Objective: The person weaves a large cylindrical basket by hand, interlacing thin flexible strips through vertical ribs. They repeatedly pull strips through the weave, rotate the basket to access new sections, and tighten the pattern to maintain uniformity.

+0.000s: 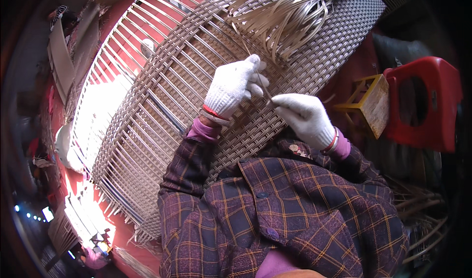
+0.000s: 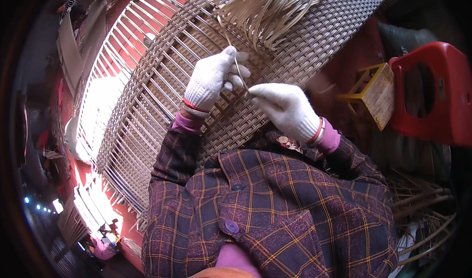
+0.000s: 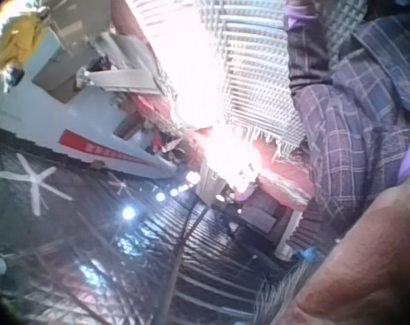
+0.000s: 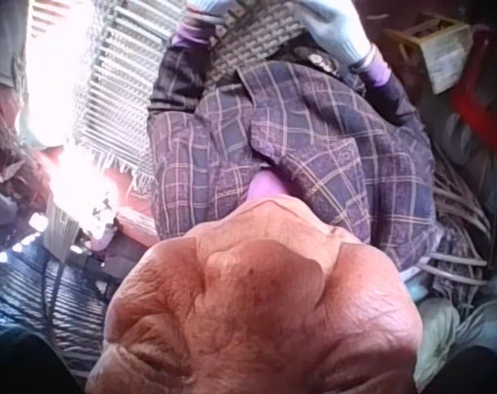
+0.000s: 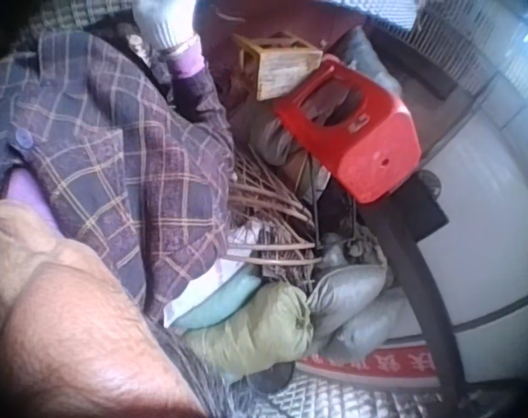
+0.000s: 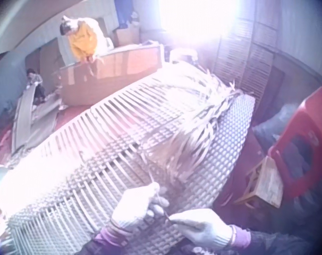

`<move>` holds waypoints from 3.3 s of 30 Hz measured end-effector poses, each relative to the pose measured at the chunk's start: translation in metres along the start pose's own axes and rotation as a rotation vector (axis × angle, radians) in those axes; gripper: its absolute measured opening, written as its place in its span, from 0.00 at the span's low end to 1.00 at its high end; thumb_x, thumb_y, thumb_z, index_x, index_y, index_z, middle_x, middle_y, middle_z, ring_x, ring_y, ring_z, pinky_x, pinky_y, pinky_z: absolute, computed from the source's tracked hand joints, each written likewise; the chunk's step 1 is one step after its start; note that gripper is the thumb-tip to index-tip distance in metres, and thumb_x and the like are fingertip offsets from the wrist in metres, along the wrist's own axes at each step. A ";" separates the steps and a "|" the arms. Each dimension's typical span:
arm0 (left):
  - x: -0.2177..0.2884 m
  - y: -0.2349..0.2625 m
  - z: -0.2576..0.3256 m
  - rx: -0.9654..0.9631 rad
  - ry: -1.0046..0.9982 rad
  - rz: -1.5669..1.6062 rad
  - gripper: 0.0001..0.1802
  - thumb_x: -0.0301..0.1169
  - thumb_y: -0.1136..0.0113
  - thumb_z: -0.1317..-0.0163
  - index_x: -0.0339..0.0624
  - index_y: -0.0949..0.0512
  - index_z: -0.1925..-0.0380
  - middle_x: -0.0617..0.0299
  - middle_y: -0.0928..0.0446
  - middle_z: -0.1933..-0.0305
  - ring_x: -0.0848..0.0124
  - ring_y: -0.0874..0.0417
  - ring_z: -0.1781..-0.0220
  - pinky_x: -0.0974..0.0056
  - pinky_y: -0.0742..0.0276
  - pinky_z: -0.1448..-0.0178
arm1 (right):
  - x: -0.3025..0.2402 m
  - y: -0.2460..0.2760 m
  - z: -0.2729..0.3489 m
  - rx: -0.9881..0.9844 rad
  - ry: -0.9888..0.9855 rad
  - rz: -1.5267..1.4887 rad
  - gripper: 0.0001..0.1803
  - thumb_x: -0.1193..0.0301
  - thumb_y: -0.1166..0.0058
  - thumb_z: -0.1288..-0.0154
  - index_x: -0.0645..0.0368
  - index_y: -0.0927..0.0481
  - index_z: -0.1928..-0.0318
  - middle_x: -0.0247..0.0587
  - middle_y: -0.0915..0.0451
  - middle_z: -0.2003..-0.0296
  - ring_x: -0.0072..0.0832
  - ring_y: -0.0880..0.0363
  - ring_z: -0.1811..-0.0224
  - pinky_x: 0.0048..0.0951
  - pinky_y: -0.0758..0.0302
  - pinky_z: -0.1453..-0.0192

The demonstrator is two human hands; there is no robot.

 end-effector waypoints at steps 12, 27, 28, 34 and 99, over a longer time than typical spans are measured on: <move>0.000 0.055 0.006 0.063 -0.110 0.197 0.21 0.35 0.50 0.15 0.25 0.19 0.42 0.70 0.25 0.78 0.82 0.30 0.81 0.73 0.35 0.76 | 0.002 -0.069 -0.001 -0.367 0.147 0.084 0.16 0.68 0.36 0.26 0.58 0.12 0.42 0.51 0.10 0.53 0.44 0.08 0.53 0.39 0.13 0.48; 0.061 0.140 0.033 0.697 -0.576 -0.956 0.14 0.37 0.39 0.23 0.41 0.10 0.55 0.59 0.14 0.72 0.70 0.15 0.74 0.63 0.20 0.68 | -0.009 -0.056 -0.019 -0.338 0.165 0.150 0.18 0.67 0.35 0.27 0.59 0.15 0.40 0.48 0.12 0.51 0.45 0.12 0.49 0.41 0.15 0.44; 0.064 0.145 0.035 0.827 -0.527 -1.189 0.13 0.36 0.37 0.25 0.42 0.10 0.53 0.55 0.11 0.67 0.66 0.10 0.70 0.60 0.16 0.62 | -0.014 -0.052 -0.026 -0.295 0.199 0.174 0.18 0.68 0.34 0.28 0.59 0.14 0.41 0.48 0.12 0.51 0.45 0.12 0.49 0.41 0.15 0.44; 0.055 0.167 0.011 0.553 -0.394 -0.586 0.18 0.45 0.38 0.24 0.42 0.10 0.55 0.59 0.14 0.73 0.70 0.15 0.76 0.63 0.21 0.69 | -0.040 -0.028 -0.069 -0.139 0.377 0.299 0.16 0.72 0.34 0.31 0.58 0.13 0.44 0.44 0.11 0.53 0.44 0.13 0.50 0.41 0.16 0.46; -0.049 0.205 0.163 0.136 0.030 -0.195 0.23 0.46 0.42 0.18 0.37 0.10 0.55 0.68 0.16 0.76 0.84 0.23 0.80 0.77 0.30 0.77 | -0.072 -0.238 -0.051 -0.511 0.957 0.718 0.16 0.68 0.50 0.20 0.50 0.22 0.36 0.39 0.20 0.69 0.35 0.17 0.68 0.41 0.20 0.63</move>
Point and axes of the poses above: each hand's wrist, its own z-axis away from the middle knuckle, its own y-axis out of the back of the hand, x = y × z, the point moved 10 cm from there along -z, towards the middle knuckle
